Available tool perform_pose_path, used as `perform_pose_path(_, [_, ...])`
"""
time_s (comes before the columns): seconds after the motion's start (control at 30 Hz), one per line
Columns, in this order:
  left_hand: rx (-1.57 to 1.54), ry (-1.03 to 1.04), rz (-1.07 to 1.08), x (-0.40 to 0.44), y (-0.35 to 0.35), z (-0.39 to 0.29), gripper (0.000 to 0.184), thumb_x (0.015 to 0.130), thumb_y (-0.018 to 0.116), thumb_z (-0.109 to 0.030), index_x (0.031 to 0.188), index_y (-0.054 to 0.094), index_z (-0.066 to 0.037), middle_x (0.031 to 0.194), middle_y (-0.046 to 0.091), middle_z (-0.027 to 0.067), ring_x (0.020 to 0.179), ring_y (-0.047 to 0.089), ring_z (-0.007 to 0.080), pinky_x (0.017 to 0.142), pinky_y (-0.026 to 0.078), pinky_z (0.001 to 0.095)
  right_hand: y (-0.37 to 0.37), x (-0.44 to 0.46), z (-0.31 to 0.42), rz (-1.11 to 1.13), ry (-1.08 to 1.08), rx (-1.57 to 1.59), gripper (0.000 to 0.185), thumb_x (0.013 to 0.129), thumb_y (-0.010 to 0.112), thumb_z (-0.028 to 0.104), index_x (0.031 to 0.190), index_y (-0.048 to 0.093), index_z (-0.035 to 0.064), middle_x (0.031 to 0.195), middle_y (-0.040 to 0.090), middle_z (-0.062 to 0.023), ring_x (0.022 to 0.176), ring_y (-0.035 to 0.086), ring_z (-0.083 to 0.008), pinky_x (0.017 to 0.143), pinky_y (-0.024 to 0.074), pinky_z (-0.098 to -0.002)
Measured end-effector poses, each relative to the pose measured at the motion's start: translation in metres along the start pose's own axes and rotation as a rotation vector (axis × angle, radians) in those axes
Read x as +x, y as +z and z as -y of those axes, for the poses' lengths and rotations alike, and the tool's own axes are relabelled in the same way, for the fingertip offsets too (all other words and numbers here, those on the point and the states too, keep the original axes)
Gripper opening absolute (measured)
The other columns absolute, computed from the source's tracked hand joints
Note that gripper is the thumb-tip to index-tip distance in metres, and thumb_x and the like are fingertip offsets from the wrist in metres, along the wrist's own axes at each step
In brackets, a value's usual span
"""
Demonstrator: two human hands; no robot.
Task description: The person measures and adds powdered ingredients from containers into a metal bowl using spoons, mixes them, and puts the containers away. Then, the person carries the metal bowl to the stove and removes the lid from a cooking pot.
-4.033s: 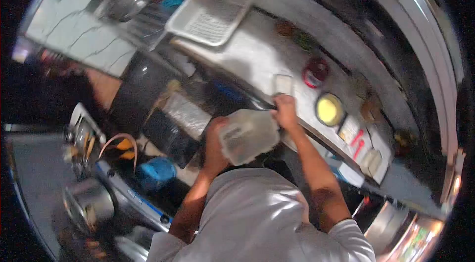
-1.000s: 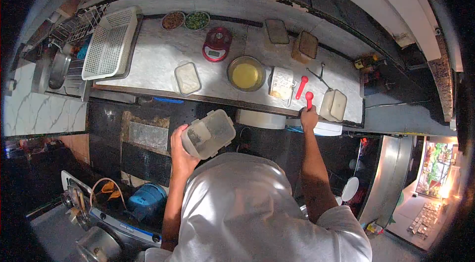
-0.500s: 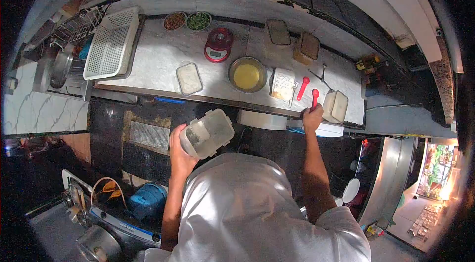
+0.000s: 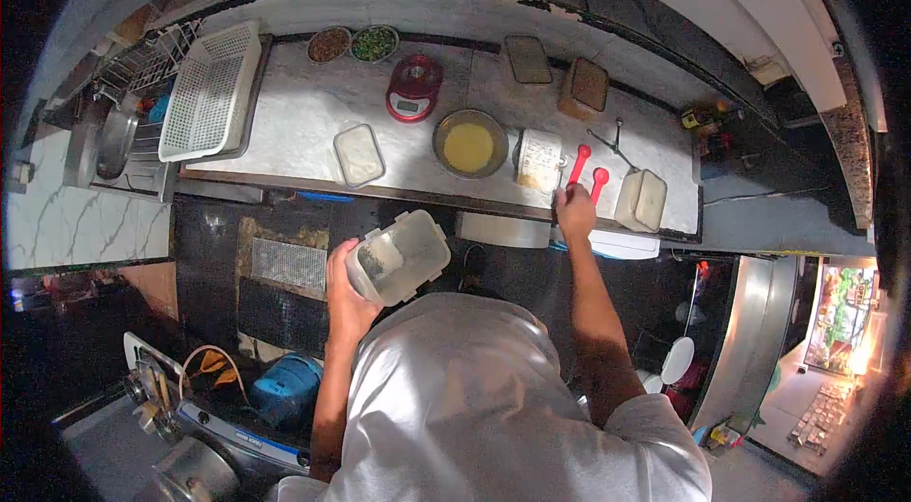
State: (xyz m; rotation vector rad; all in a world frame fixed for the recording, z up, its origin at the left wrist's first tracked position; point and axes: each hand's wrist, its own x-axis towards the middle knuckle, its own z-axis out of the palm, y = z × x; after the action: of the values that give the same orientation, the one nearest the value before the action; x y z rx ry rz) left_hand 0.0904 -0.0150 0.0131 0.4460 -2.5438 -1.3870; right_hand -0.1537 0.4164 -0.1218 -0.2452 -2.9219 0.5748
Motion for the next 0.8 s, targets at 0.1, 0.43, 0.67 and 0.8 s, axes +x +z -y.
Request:
perform_pose_path(0.1, [0.023, 0.022, -0.016, 0.003, -0.002, -0.005, 0.108, 0.058, 0.102, -0.009, 0.152, 0.050, -0.005, 0.144, 0.059, 0.0185, 0.136, 0.057, 0.0398, 0.119, 0.044, 0.0469, 0.009, 0.005, 0.006, 0.081, 0.032, -0.101, 0.031, 0.095, 0.077, 0.034, 0.114, 0.074, 0.0090, 0.100, 0.079, -0.0186, 0.092, 0.076, -0.0425, 0.083, 0.0588, -0.0556])
perform_pose_path(0.43, [-0.058, -0.007, 0.007, 0.012, -0.024, 0.009, 0.105, 0.060, 0.099, -0.008, 0.153, 0.052, -0.005, 0.145, 0.063, 0.0197, 0.138, 0.058, 0.0396, 0.119, 0.045, 0.0475, 0.005, 0.012, -0.053, -0.077, 0.054, 0.546, 0.017, 0.104, 0.065, 0.021, 0.114, 0.063, 0.0071, 0.087, 0.075, -0.0169, 0.078, 0.073, -0.0328, 0.069, 0.0541, -0.0472])
perform_pose_path(0.67, [0.120, 0.132, 0.222, 0.044, -0.045, -0.021, 0.109, 0.059, 0.096, -0.004, 0.157, 0.049, -0.006, 0.148, 0.062, 0.0187, 0.138, 0.057, 0.0425, 0.119, 0.046, 0.0492, -0.200, -0.085, 0.189, 0.250, -0.905, 0.205, 0.028, 0.101, 0.062, 0.006, 0.127, 0.073, 0.0083, 0.112, 0.079, -0.0229, 0.093, 0.078, -0.0386, 0.086, 0.0630, -0.0502])
perform_pose_path(0.8, [0.137, 0.293, 0.414, 0.066, -0.031, -0.036, 0.108, 0.062, 0.095, -0.005, 0.159, 0.048, -0.009, 0.148, 0.063, 0.0182, 0.137, 0.057, 0.0422, 0.118, 0.047, 0.0497, -0.147, -0.113, 0.253, 0.707, -1.131, -0.063, 0.034, 0.091, 0.070, 0.013, 0.122, 0.073, 0.0017, 0.113, 0.079, -0.0211, 0.100, 0.079, -0.0391, 0.088, 0.0646, -0.0515])
